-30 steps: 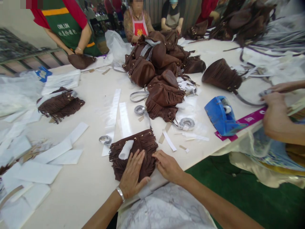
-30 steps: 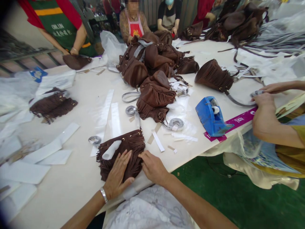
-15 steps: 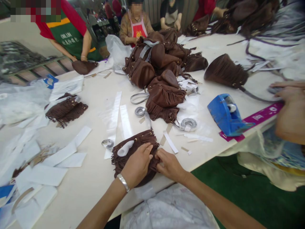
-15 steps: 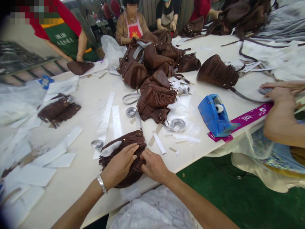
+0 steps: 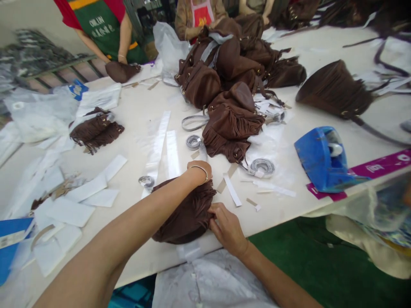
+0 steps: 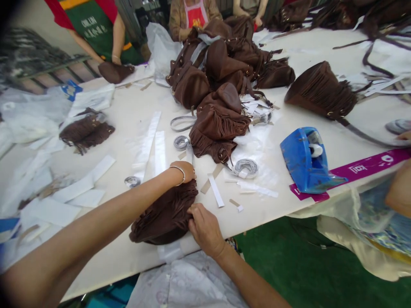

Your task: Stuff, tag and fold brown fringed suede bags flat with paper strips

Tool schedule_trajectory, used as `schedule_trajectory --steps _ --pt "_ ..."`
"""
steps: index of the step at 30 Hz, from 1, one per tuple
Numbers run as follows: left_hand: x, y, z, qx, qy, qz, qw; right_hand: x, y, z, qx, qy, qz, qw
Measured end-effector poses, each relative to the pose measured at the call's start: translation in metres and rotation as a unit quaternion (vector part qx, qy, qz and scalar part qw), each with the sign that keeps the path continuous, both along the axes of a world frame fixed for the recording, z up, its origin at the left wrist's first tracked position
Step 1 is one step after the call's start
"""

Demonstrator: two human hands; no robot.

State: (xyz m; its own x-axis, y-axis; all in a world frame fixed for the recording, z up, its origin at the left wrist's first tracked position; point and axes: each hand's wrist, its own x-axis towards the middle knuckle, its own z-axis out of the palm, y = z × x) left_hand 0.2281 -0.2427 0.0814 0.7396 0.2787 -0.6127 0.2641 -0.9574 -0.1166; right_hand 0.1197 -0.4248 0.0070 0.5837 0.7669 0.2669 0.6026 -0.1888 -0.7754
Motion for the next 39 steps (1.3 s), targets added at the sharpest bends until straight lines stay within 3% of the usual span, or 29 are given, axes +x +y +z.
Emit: schedule_trajectory --steps 5,10,13,16,19,22,24,26,29,31,34,39 --pt "0.003 0.02 -0.023 0.004 -0.003 -0.003 1.0 -0.002 -0.005 -0.008 0.008 -0.027 -0.017 0.999" --pt "-0.001 0.032 -0.029 0.035 -0.045 0.006 0.998 -0.01 -0.014 -0.023 -0.025 -0.102 -0.055 0.993" --pt "-0.008 0.026 -0.016 0.048 -0.076 0.009 0.996 -0.012 -0.014 -0.027 -0.032 -0.12 -0.061 0.99" --pt "-0.032 0.002 0.012 0.062 -0.129 -0.006 0.99 -0.012 -0.016 -0.027 -0.033 -0.133 -0.059 0.989" --pt "-0.083 -0.027 0.041 0.041 -0.198 -0.05 0.978 -0.013 -0.019 -0.023 -0.027 -0.156 -0.064 0.985" --pt "-0.152 -0.043 0.05 -0.048 -0.305 -0.091 0.947 -0.014 -0.019 -0.02 -0.027 -0.168 -0.074 0.983" --pt "-0.195 -0.042 0.036 -0.07 -0.309 -0.109 0.942 -0.013 -0.018 -0.021 -0.032 -0.16 -0.076 0.984" --pt "-0.228 -0.035 0.012 -0.063 -0.295 -0.127 0.945 -0.012 -0.017 -0.023 -0.042 -0.156 -0.073 0.984" --pt "-0.254 -0.024 -0.028 -0.031 -0.288 -0.163 0.943 -0.008 -0.014 -0.03 -0.077 -0.2 -0.057 0.975" --pt "-0.261 -0.02 -0.046 -0.005 -0.306 -0.176 0.936 -0.005 -0.013 -0.033 -0.106 -0.243 -0.035 0.963" --pt "-0.265 -0.02 -0.056 0.025 -0.327 -0.165 0.93 -0.002 -0.011 -0.034 -0.133 -0.274 0.0 0.952" --pt "-0.273 -0.029 -0.053 0.013 -0.335 -0.139 0.932 0.001 -0.015 -0.032 -0.133 -0.303 0.03 0.943"
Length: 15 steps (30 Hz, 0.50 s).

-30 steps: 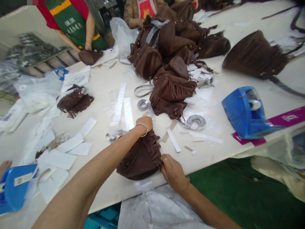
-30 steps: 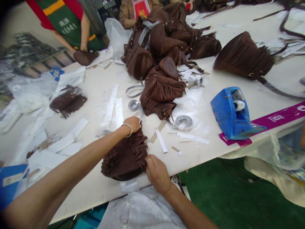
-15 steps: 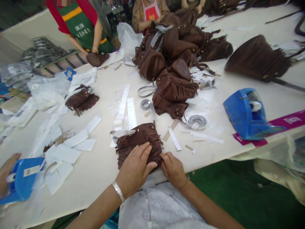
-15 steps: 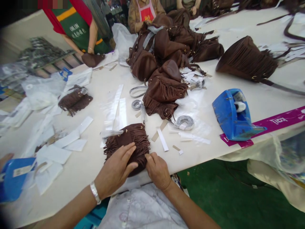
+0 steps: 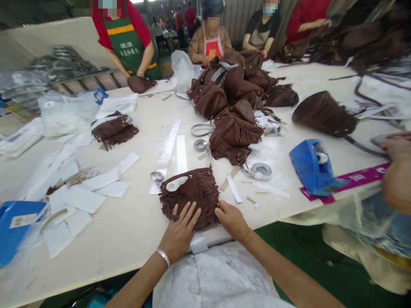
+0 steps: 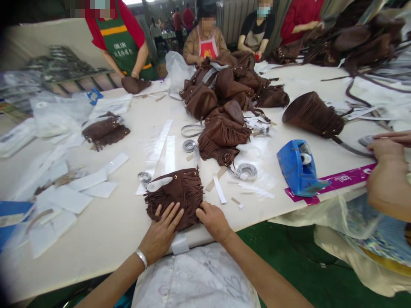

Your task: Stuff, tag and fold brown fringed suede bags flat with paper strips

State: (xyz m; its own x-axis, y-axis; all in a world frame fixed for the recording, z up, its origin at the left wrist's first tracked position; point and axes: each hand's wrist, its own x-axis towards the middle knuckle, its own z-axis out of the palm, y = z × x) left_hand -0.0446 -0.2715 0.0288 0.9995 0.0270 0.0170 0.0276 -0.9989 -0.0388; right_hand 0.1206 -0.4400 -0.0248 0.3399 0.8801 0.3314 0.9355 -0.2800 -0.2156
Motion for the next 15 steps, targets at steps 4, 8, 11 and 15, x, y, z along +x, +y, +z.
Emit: schedule_trajectory --steps 4,8,11,15 --pt "-0.003 -0.003 -0.003 0.002 -0.028 0.004 1.0 0.006 -0.015 0.039 -0.008 -0.012 0.01 1.0" --pt "-0.005 -0.005 -0.008 -0.001 -0.032 0.018 0.999 0.001 -0.009 0.105 0.134 0.044 -0.055 0.988" --pt "-0.006 -0.005 -0.011 -0.016 -0.026 0.024 0.999 -0.013 0.019 0.106 0.215 0.059 -0.003 0.975" --pt "-0.008 -0.002 -0.012 -0.032 -0.035 0.015 0.999 -0.031 0.048 0.041 0.085 0.056 0.085 0.991"
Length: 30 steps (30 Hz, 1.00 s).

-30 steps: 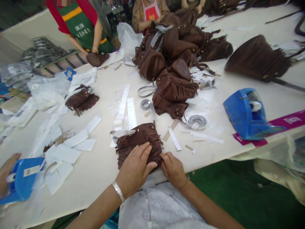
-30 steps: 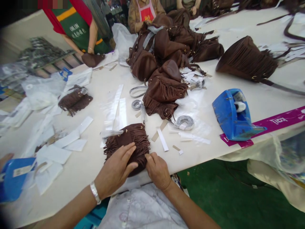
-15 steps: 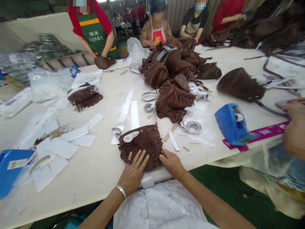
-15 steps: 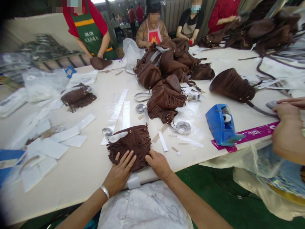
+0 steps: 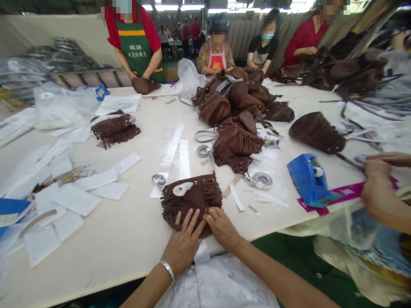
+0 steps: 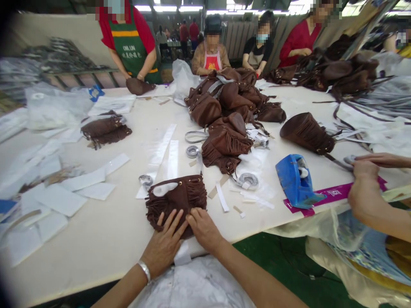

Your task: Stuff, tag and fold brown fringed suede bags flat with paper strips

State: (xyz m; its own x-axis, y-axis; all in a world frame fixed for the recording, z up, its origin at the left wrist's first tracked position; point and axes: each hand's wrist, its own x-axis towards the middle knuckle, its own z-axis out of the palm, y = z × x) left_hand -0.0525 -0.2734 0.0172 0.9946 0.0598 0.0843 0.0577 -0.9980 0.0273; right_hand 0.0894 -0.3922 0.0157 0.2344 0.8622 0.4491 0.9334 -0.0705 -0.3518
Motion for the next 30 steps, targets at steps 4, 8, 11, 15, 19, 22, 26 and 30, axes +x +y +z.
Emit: schedule_trajectory --steps 4,8,11,15,19,22,26,30 --pt "-0.001 0.007 0.003 -0.01 -0.011 -0.006 1.0 0.01 -0.005 -0.025 -0.021 0.088 -0.008 0.996" --pt "0.003 0.008 0.009 -0.026 -0.019 -0.002 0.999 0.065 -0.004 0.01 0.047 0.185 -0.046 0.981" --pt "0.012 -0.003 0.02 -0.028 -0.012 0.001 1.0 0.117 0.025 0.025 -0.002 0.101 -0.098 0.99" --pt "0.038 -0.027 0.04 -0.032 0.043 -0.052 0.997 0.154 0.073 0.01 -0.115 0.04 -0.054 0.991" --pt "0.076 -0.041 0.046 -0.012 0.063 -0.03 0.998 0.157 0.095 -0.007 -0.155 0.027 -0.056 0.986" --pt "0.101 -0.044 0.042 0.052 0.084 -0.016 0.995 0.158 0.099 -0.012 -0.177 0.02 -0.054 0.983" --pt "0.12 -0.047 0.039 0.074 0.103 -0.003 0.992 0.166 0.102 -0.013 -0.206 0.017 -0.033 0.978" --pt "0.117 -0.043 0.031 0.04 0.087 -0.046 0.994 0.171 0.101 -0.014 -0.222 0.015 -0.038 0.974"
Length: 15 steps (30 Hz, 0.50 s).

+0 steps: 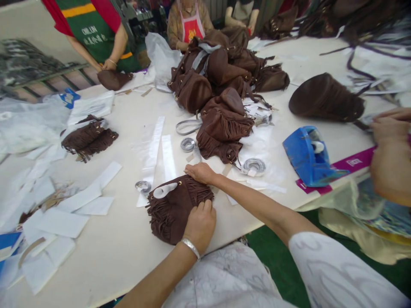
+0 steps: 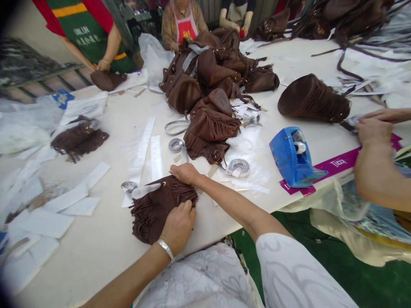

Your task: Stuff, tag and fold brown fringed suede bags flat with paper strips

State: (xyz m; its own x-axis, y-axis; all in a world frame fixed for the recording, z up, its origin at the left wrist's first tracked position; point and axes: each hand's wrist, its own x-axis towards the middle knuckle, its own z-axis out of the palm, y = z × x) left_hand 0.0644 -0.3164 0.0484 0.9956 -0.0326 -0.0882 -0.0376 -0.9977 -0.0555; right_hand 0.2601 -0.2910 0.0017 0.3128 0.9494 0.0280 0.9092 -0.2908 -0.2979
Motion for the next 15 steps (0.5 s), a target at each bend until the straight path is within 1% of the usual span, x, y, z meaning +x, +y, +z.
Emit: schedule_trajectory --steps 3,7,9,15 --pt "-0.016 0.011 -0.013 -0.009 -0.024 -0.057 0.998 0.002 -0.003 -0.002 -0.009 -0.003 -0.008 1.0" --pt "-0.034 0.023 -0.027 -0.012 -0.054 -0.087 0.995 0.007 -0.003 -0.003 -0.024 -0.004 0.014 1.0" --pt "-0.037 0.025 -0.031 -0.023 -0.07 -0.093 0.993 0.007 -0.001 -0.003 -0.032 -0.009 0.029 0.999" --pt "-0.037 0.024 -0.039 -0.04 -0.107 -0.081 0.99 0.004 0.006 0.002 -0.047 -0.039 0.071 0.996"
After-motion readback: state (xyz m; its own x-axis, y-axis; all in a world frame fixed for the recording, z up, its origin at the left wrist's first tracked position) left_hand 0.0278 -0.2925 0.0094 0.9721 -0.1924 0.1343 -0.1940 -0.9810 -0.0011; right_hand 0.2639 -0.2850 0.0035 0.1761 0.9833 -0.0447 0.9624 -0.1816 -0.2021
